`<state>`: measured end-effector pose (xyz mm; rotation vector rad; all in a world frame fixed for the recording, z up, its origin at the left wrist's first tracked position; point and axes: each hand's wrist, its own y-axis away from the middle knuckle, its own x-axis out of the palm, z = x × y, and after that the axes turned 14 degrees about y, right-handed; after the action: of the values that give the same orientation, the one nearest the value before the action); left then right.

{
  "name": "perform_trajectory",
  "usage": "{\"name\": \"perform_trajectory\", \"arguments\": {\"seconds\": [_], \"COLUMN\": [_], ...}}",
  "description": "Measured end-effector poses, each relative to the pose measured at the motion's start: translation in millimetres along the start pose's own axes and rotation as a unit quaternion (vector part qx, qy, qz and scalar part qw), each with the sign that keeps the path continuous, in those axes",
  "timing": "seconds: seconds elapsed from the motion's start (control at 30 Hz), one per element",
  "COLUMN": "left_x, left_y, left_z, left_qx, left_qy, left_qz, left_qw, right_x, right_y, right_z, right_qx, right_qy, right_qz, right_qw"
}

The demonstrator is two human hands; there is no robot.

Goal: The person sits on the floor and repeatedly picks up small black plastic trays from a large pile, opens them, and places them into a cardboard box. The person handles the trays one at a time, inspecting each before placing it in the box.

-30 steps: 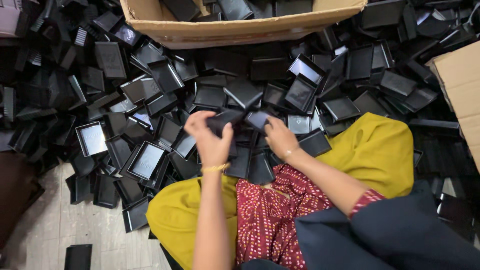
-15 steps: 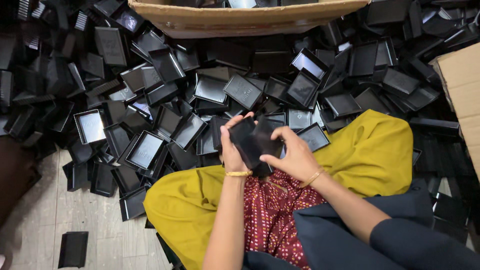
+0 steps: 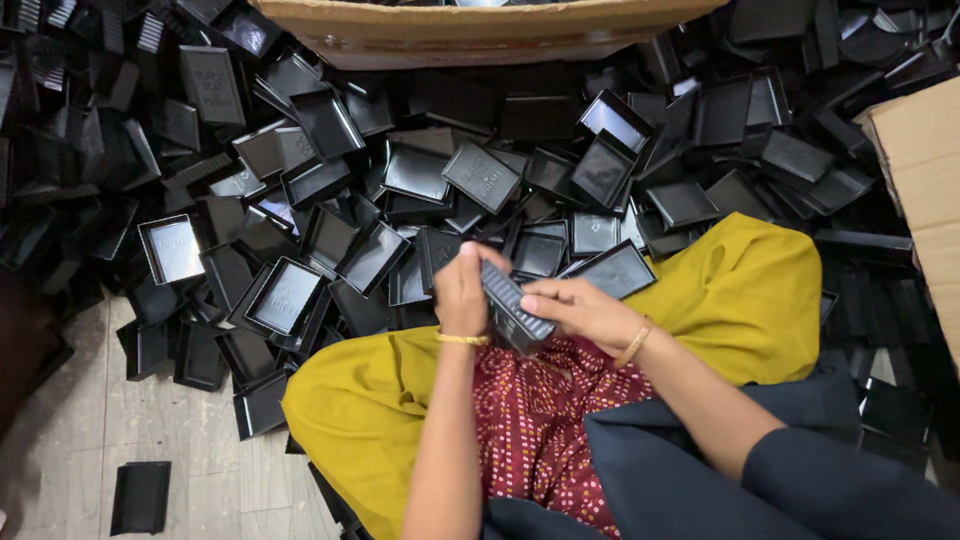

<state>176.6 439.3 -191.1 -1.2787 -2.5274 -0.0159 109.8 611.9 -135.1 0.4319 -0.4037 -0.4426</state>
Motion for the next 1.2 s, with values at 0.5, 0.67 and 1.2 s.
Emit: {"name": "perform_trajectory", "arguments": {"seconds": [0.5, 0.67, 1.2], "left_x": [-20, -32, -35], "left_y": [-26, -43, -1], "left_z": [-26, -4, 5], "left_qx": [0.095, -0.168, -0.154], "left_qy": [-0.283, -0.524, 0.444], "left_qz": [-0.132, -0.053, -0.062], "left_qw": [0.945, 0.833, 0.881], "right_x": [-18, -64, -81], "right_y": [-5, -29, -12], "right_z": [142, 173, -21], "right_qx": [-0.269, -0.419, -0.148], "right_qy": [0.296, 0.26, 0.286], "right_qz": [-0.183, -0.235, -0.277], "right_qw": [0.898, 0.838, 0.905]}}
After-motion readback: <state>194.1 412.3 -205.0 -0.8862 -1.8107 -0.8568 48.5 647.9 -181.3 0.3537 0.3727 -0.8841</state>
